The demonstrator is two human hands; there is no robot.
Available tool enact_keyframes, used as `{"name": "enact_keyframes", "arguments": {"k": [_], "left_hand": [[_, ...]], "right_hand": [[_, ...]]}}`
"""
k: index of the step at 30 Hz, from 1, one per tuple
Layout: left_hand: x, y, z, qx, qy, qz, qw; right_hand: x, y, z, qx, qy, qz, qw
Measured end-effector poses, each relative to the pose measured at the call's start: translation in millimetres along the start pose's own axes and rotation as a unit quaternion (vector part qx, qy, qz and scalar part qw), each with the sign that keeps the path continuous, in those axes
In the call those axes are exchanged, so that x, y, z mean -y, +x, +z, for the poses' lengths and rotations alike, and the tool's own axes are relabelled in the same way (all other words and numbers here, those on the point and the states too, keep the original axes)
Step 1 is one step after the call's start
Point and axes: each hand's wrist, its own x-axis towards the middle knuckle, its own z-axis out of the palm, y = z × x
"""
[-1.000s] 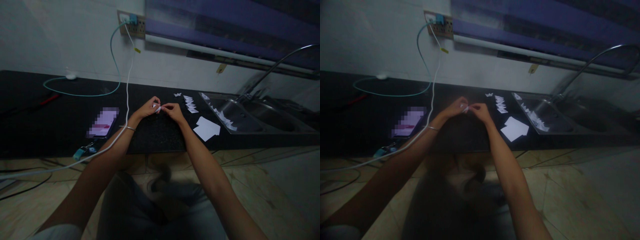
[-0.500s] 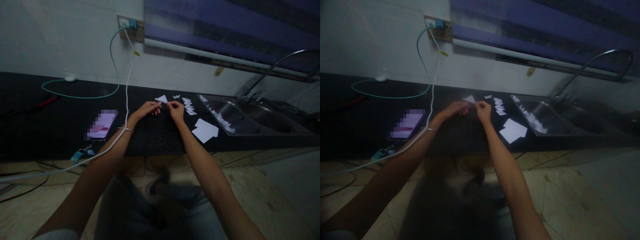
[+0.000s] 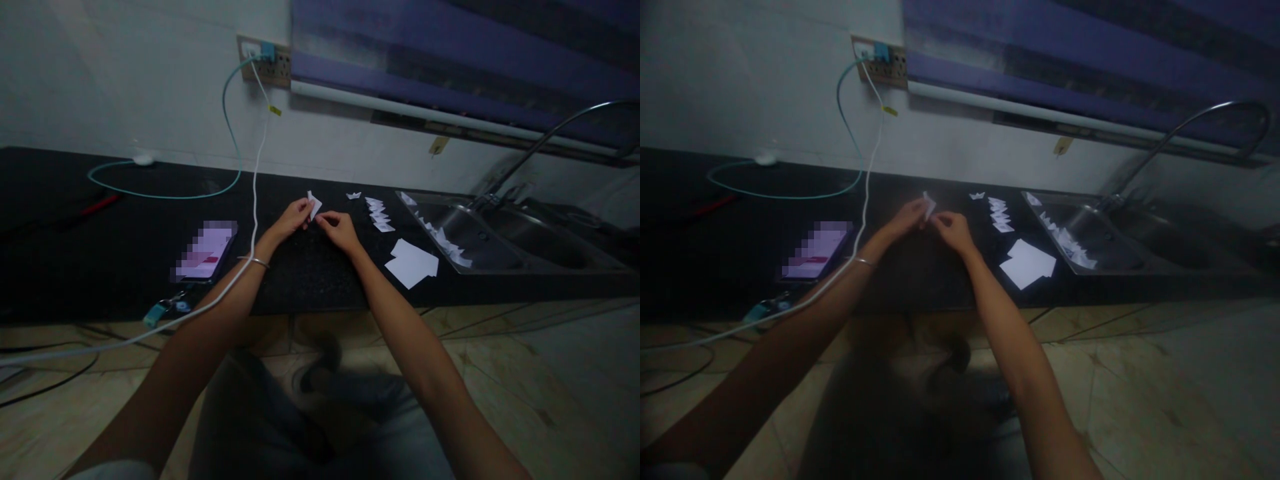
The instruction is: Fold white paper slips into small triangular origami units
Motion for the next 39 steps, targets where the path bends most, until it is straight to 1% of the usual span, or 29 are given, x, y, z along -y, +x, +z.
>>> {"name": "enact_keyframes", "arguments": {"k": [2,5,7,10,12,14,19,23,27,30,34,39], "left_hand": [[1.4,0.2,-0.1,0.006,-0.004,-0.012,1.0],[4.3,0.3,1.3,0.037,0.002,-0.015,0.999],[6.1,-0.2,3.2,0.062,0.022,0.0,0.998],[8.5,-1.8,5.8,0.087,0.056,0.034,0.994],[10.0,-3.0,6.8,0.099,0.076,0.047,0.991],[11.6,-3.9,6.9,0.109,0.089,0.053,0.989],[13.8,-4.6,5.5,0.124,0.105,0.059,0.985],[11.3,-5.3,4.6,0.146,0.108,0.065,0.981],[4.4,-8.9,5.7,0.138,0.102,0.068,0.983],[-2.3,-12.2,7.3,0.128,0.1,0.057,0.985],[-9.6,-14.7,8.3,0.135,0.095,0.046,0.985],[-13.6,-16.6,8.3,0.139,0.089,0.045,0.985]], "right_hand": [[-0.3,1.1,-2.6,-0.005,0.05,0.037,0.998],[-2.6,2.8,-5.9,-0.032,0.142,0.1,0.984],[-3.2,3.3,-6.9,-0.043,0.197,0.136,0.97],[0.1,2.9,-7.2,-0.043,0.266,0.188,0.944],[4.1,2.3,-7.6,-0.04,0.303,0.223,0.926],[7.9,1.7,-8.8,-0.037,0.323,0.246,0.913],[13.3,0.8,-14.1,-0.02,0.333,0.257,0.907],[14.7,0.9,-17.0,0.003,0.343,0.267,0.901],[13.9,1.5,-18.3,0.026,0.357,0.267,0.895],[12.1,2.3,-18.9,0.031,0.337,0.27,0.901],[7.8,3.5,-18.8,0.043,0.316,0.273,0.907],[2.0,3.8,-17.4,0.038,0.348,0.254,0.902]]}}
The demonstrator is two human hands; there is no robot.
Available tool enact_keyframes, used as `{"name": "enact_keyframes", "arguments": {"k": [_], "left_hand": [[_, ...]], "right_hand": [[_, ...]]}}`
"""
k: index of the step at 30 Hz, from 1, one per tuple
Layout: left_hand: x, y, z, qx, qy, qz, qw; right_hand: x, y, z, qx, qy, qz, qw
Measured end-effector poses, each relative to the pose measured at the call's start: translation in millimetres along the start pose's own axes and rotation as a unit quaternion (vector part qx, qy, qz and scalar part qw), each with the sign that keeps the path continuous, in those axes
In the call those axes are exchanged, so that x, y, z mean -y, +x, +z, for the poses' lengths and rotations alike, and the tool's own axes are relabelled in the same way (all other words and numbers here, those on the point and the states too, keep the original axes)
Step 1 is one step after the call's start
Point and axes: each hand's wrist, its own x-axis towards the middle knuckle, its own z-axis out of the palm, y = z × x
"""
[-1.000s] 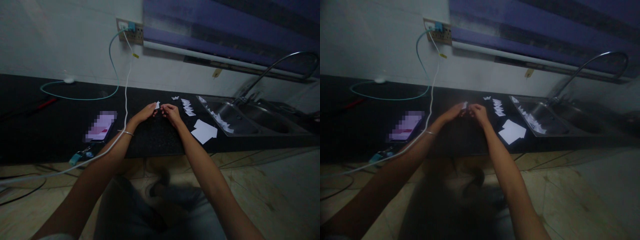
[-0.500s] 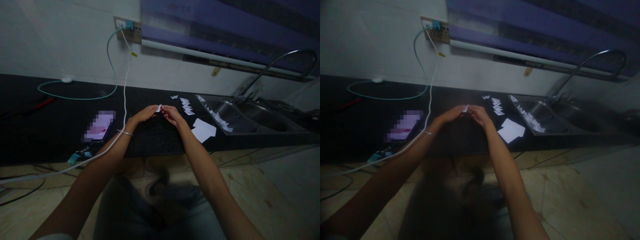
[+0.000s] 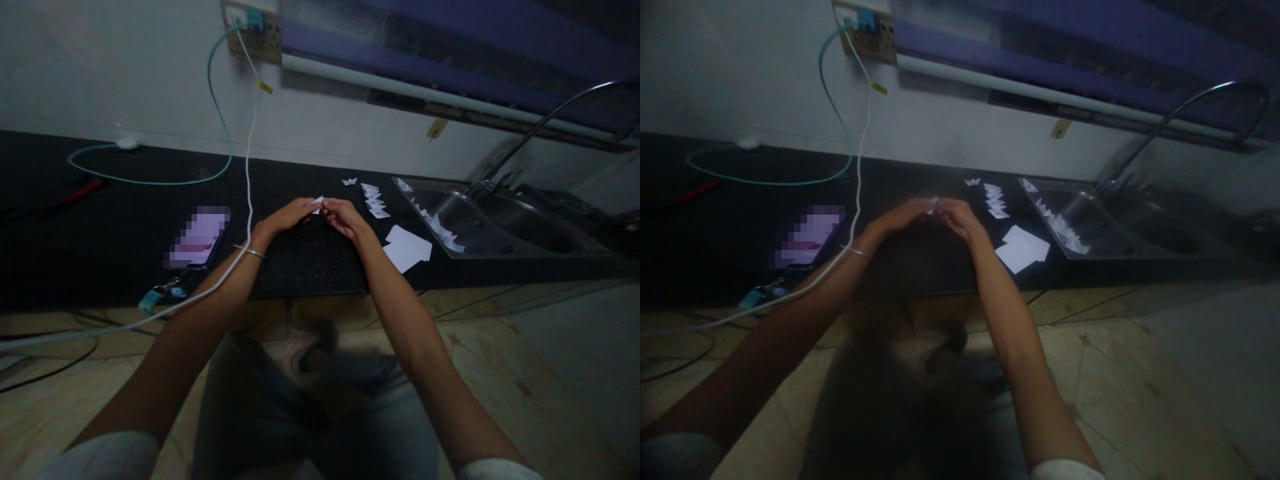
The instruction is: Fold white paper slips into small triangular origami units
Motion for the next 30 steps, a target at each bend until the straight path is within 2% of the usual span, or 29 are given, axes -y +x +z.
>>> {"name": "enact_keyframes", "arguments": {"k": [7,10,15,19,25,30], "left_hand": [[0.6,-1.5,-0.7,0.012,0.004,0.013,1.0],[1.0,-1.2,-1.5,0.015,0.015,0.01,1.0],[0.4,-0.1,-2.3,0.038,0.013,-0.002,0.999],[4.8,2.8,-6.5,0.002,0.008,-0.033,0.999],[11.7,4.0,-9.1,-0.036,0.093,0.018,0.995],[16.2,3.8,-2.6,-0.083,0.15,0.015,0.985]], "right_hand": [[2.1,-1.8,-1.0,0.01,-0.009,0.005,1.0],[2.3,-2.4,0.2,-0.007,-0.04,-0.004,0.999],[-3.0,-0.9,2.5,-0.054,-0.124,-0.059,0.989],[-6.0,1.2,2.6,-0.062,-0.172,-0.093,0.979],[-9.5,4.3,-0.5,-0.049,-0.169,-0.116,0.977],[-12.6,5.7,1.5,-0.038,-0.144,-0.111,0.983]]}}
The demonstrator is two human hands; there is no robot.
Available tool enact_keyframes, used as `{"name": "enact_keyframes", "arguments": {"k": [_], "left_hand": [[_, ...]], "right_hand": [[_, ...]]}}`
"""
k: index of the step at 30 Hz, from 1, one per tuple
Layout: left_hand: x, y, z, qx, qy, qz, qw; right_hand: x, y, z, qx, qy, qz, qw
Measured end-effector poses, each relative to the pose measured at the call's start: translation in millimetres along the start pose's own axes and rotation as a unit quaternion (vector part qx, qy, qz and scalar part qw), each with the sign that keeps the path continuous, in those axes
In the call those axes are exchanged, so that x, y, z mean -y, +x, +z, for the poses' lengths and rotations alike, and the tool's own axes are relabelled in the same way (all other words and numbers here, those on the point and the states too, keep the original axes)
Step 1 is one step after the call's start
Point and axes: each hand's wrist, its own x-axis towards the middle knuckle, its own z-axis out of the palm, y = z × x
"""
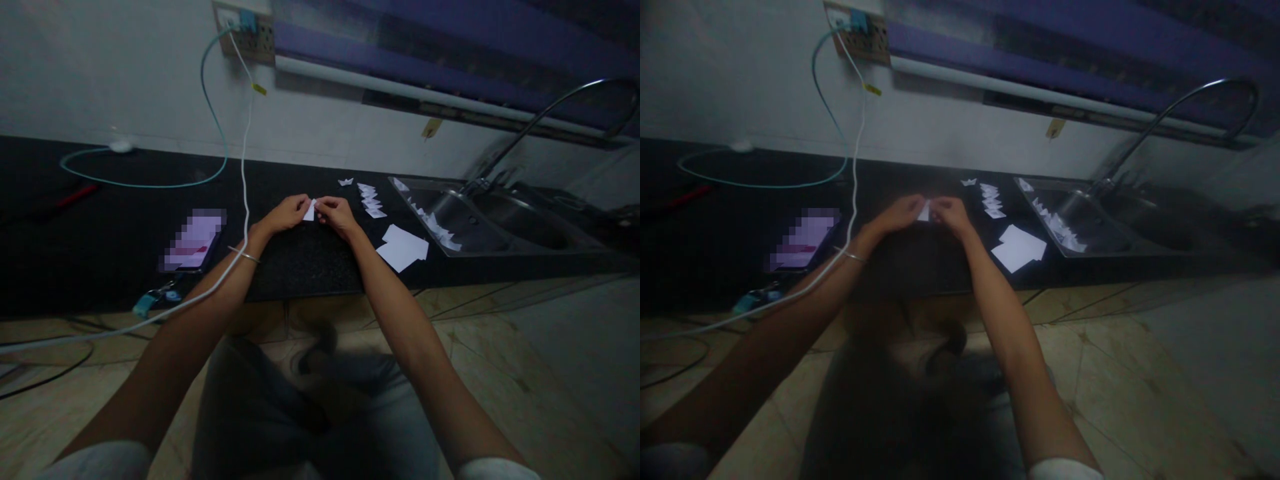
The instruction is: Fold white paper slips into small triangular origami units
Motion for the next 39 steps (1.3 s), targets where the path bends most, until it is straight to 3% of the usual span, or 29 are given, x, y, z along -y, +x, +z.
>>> {"name": "enact_keyframes", "arguments": {"k": [7,13,20,26,31,34,39], "left_hand": [[3.4,0.7,2.4,-0.065,0.012,-0.001,0.998],[3.0,0.4,3.1,-0.063,0.023,0.007,0.998],[4.6,1.2,4.0,-0.064,0.063,0.021,0.996],[3.6,0.8,3.3,-0.053,0.085,0.025,0.995],[2.4,-0.1,3.4,-0.042,0.101,0.048,0.993],[0.8,-1.0,3.0,-0.024,0.074,0.046,0.996],[1.7,-1.1,-0.7,0.026,-0.043,0.035,0.998]], "right_hand": [[8.4,0.1,0.0,-0.11,-0.041,-0.061,0.991],[10.6,-3.9,5.4,-0.07,-0.094,-0.106,0.987],[6.1,0.3,5.7,-0.087,-0.13,-0.114,0.981],[3.6,1.6,5.4,-0.081,-0.1,-0.092,0.987],[-1.9,2.8,4.1,-0.045,-0.033,-0.035,0.998],[-1.6,2.2,2.4,-0.015,-0.009,-0.009,1.0],[1.6,1.8,-0.4,0.036,-0.004,-0.025,0.999]]}}
